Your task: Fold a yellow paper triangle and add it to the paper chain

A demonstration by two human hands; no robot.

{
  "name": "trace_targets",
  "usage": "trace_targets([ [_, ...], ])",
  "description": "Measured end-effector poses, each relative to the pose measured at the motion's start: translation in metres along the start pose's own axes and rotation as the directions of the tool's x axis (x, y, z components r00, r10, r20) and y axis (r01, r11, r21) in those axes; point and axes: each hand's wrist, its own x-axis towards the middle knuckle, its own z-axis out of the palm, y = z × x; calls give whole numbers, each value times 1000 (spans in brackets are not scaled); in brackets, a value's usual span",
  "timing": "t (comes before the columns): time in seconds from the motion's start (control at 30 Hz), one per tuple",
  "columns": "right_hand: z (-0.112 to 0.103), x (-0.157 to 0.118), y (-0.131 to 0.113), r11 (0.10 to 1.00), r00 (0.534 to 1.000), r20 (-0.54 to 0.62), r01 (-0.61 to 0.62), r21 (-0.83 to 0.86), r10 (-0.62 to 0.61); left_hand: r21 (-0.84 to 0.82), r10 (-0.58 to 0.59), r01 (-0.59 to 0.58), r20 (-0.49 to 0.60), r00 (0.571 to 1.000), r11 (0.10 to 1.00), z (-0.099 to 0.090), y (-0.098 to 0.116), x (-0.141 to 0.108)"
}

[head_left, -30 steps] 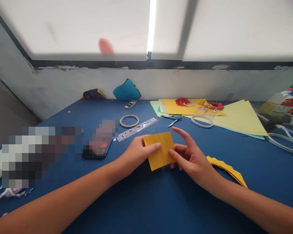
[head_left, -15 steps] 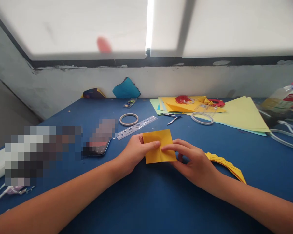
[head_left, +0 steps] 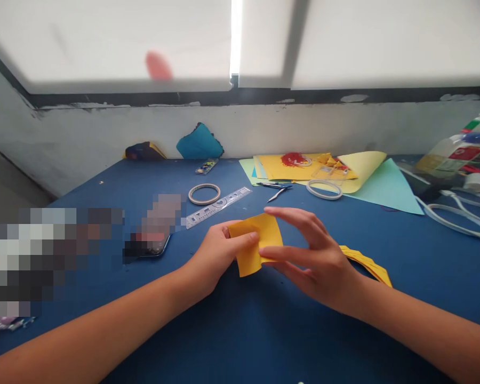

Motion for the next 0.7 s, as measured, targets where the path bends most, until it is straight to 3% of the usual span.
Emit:
trace_targets([
  [0.23, -12, 5, 1, 958, 947, 250, 242, -153, -199, -106, -44, 48, 42, 998, 993, -2, 0, 2],
  [0.33, -10, 4, 2, 956, 944, 261, 247, -157, -201, -78, -42, 48, 72, 996, 996, -4, 0, 2],
  [0.4, -6, 3, 1, 979, 970, 190, 174, -109, -152, 2, -13, 13, 79, 997, 1000, -4, 0, 1],
  [0.5, 0, 0, -2, 998, 996, 76, -52, 29, 49, 115, 29, -43, 121, 992, 992, -2, 1, -1],
  [0.6, 3, -1, -4, 947, 960, 71, -278, 162, 269, 108, 16, -32, 140, 990, 994, 2, 2, -3],
  [0.7, 3, 1, -5, 889, 920, 118, -391, 238, 373, 72, 27, -39, 160, 987, 997, 5, 2, -4],
])
